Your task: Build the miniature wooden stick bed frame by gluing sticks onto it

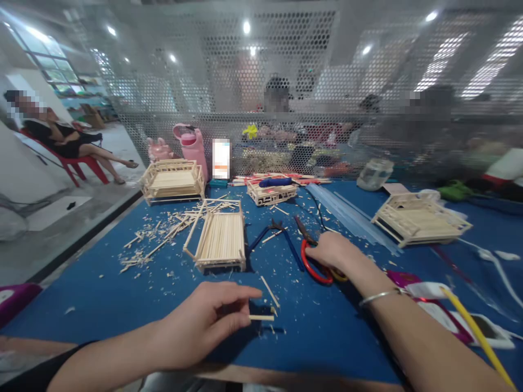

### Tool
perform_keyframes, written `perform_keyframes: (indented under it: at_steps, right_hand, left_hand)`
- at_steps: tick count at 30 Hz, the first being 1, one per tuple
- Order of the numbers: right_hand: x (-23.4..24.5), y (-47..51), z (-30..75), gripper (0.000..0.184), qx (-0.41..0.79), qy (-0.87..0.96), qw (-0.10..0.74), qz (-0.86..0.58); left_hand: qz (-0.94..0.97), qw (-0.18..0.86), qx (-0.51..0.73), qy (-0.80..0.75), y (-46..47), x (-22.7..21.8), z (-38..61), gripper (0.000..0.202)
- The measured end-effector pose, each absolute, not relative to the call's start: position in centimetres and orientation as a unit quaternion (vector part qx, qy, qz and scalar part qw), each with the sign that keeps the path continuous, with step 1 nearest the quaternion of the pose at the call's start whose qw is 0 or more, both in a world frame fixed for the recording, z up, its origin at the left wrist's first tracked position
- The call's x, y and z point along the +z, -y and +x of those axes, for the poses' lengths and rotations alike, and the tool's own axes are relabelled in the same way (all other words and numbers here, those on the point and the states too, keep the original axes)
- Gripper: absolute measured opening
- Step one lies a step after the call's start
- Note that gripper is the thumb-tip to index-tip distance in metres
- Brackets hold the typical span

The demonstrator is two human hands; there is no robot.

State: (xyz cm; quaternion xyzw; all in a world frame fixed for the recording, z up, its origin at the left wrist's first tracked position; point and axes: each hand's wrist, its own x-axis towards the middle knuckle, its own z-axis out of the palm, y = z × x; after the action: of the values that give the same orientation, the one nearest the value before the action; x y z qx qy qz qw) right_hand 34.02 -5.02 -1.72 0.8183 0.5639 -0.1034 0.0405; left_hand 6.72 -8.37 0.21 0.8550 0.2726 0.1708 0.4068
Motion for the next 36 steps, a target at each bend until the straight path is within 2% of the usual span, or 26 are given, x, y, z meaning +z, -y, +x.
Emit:
perform_keyframes:
  at_steps: [7,9,12,14,18,21,25,30,33,36]
  right_hand:
    - [1.1,5.8,32.4,0.023,-0.075,-0.58,0.091,0.806]
    - [2.3,7.9,30.6,0.023,-0.043,-0.613,0.064,0.786]
    - [3.6,10.9,27.2,0.025,-0.067,-0.808,-0.165,0.561]
    - [4.2,12.0,25.4,0.028,-0.044,-0.854,-0.257,0.449]
    - [4.4,11.3,23.7,0.027,0.044,-0.833,-0.348,0.428]
    - [3.0,9.9,23.4,0.019,0.079,-0.788,-0.397,0.463]
    - [0.3,8.8,23.4,0.013,0.15,-0.755,-0.442,0.459]
    - [-1.0,8.2,23.8,0.015,0.13,-0.783,-0.439,0.422]
    - [-1.1,7.9,24.0,0.012,0.107,-0.779,-0.43,0.444]
    - [-1.3,7.8,24.0,0.012,0.046,-0.746,-0.44,0.497]
  left_hand:
    - [0.876,0.355,0.198,-0.26,8.1,0.0,4.2,0.029]
    - [0.875,0.329,0.234,-0.269,8.1,0.0,3.7,0.029]
    - [0.871,0.273,0.296,-0.282,7.7,0.7,3.5,0.028]
    - [0.873,0.238,0.333,-0.267,7.3,1.7,3.5,0.028]
    - [0.879,0.183,0.391,-0.204,6.0,3.7,3.2,0.029]
    - [0.836,0.172,0.456,-0.252,4.4,3.8,2.0,0.027]
    - [0.678,0.244,0.575,-0.389,1.5,1.5,0.0,0.036]
    - [0.649,0.449,0.503,-0.352,0.0,-1.6,-0.9,0.044]
    - [0.684,0.474,0.477,-0.282,0.3,-2.1,-0.8,0.049]
    - [0.721,0.446,0.457,-0.269,0.6,-2.2,-0.8,0.053]
